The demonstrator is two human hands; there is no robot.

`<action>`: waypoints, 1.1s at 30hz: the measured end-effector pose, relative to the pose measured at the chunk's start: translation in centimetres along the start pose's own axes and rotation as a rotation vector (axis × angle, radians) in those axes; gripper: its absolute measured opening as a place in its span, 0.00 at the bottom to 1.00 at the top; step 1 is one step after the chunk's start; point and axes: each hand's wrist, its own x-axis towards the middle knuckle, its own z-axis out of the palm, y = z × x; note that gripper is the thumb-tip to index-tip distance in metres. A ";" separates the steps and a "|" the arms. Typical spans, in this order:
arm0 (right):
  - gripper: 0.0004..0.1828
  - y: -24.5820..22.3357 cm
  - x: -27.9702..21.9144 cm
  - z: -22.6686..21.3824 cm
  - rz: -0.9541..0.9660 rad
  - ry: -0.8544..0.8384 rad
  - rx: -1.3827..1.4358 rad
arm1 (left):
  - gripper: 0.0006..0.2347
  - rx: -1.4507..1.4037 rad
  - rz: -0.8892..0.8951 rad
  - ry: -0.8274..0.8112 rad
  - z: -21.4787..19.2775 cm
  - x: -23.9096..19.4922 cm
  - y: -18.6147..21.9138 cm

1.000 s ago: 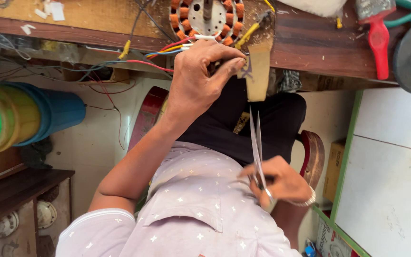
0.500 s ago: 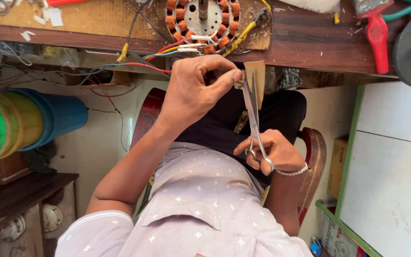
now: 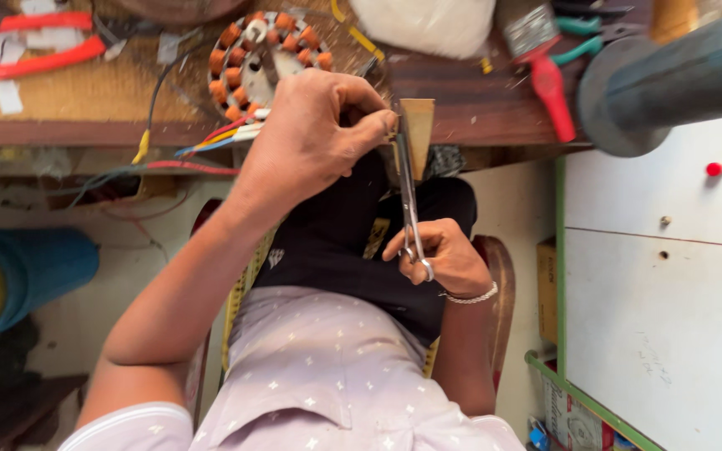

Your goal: The person works on a disassembled electric motor stator, using scissors to trim a white insulating sleeve and a green test pen to probe the copper windings. They repeatedly adjust and secure the wires and insulation around the stator slots.

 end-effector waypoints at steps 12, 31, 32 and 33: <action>0.23 0.8 3.9 -1.3 -0.118 -0.019 0.246 | 0.08 0.120 -0.071 0.022 0.0 4.7 -1.2; 0.18 0.5 4.2 -2.9 0.019 0.071 -0.024 | 0.07 0.190 -0.094 -0.023 0.5 6.0 -3.7; 0.17 0.6 4.3 -3.0 0.016 0.076 -0.038 | 0.08 0.184 -0.181 -0.053 0.5 6.1 -3.8; 0.17 0.7 4.3 -3.0 0.014 0.081 -0.052 | 0.08 0.195 -0.092 -0.009 0.5 6.1 -3.8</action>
